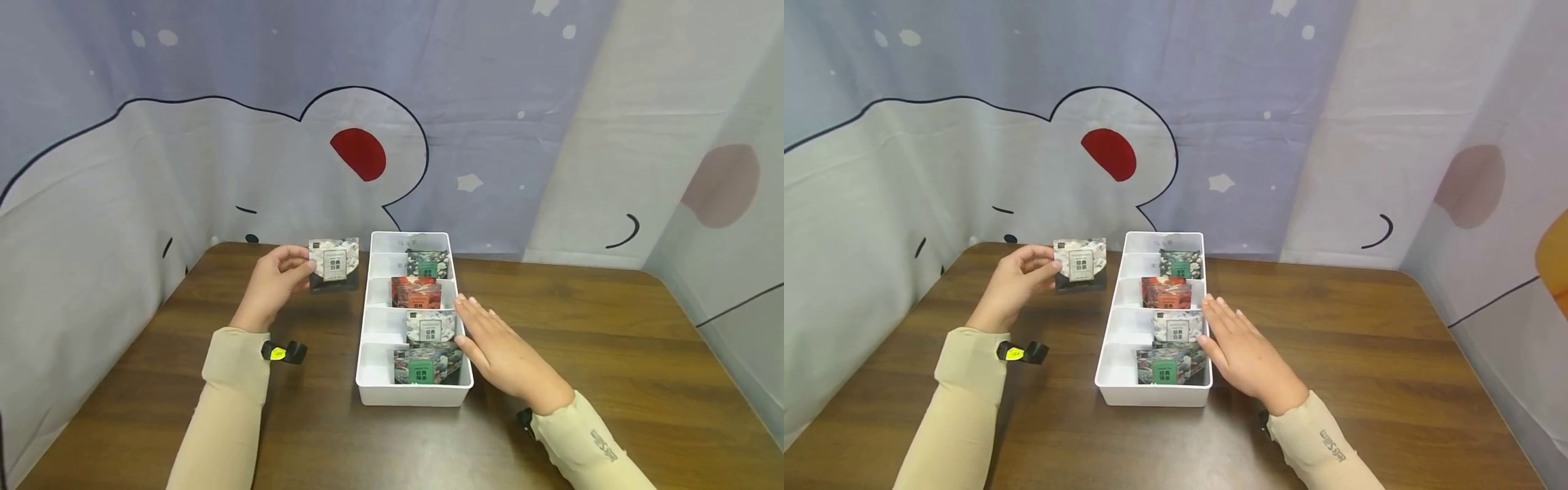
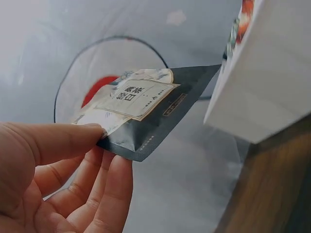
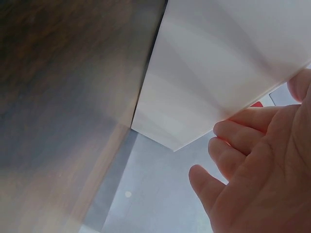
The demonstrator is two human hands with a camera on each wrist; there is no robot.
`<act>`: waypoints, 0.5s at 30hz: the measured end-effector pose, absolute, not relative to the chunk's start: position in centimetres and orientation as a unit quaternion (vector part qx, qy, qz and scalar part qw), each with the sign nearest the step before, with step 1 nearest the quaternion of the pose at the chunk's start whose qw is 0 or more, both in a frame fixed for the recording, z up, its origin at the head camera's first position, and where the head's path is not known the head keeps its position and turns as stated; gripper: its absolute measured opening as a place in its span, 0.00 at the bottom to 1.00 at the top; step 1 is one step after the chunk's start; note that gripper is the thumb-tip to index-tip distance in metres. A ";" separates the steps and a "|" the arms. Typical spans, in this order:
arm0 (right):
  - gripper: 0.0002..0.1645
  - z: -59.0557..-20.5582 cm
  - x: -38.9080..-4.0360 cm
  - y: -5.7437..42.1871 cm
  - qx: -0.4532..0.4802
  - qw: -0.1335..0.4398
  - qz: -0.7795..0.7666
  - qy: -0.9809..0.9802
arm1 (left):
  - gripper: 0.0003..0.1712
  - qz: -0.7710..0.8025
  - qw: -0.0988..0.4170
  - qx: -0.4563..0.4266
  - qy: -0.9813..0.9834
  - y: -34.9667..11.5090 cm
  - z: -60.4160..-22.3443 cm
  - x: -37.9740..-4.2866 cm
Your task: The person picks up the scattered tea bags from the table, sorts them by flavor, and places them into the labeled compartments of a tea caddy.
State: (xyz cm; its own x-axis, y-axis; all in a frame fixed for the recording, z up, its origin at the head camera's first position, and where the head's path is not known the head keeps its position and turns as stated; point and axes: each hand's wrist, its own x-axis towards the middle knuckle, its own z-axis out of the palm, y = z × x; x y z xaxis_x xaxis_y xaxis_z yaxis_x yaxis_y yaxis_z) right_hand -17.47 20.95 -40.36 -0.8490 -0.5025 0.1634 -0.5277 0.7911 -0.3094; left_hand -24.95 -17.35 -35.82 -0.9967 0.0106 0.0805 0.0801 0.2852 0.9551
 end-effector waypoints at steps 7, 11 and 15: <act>0.38 -40.3 -17.5 20.9 0.273 0.034 0.174 -0.946 | 0.15 -0.602 0.037 -0.063 -0.795 -15.5 -35.2 -24.3; 0.38 -40.3 -17.5 20.9 0.273 0.035 0.174 -0.945 | 0.14 -0.608 0.038 -0.082 -0.789 -14.4 -35.0 -23.9; 0.38 -40.3 -17.5 20.9 0.273 0.035 0.175 -0.945 | 0.13 -0.612 0.031 -0.103 -0.784 -13.3 -34.9 -23.4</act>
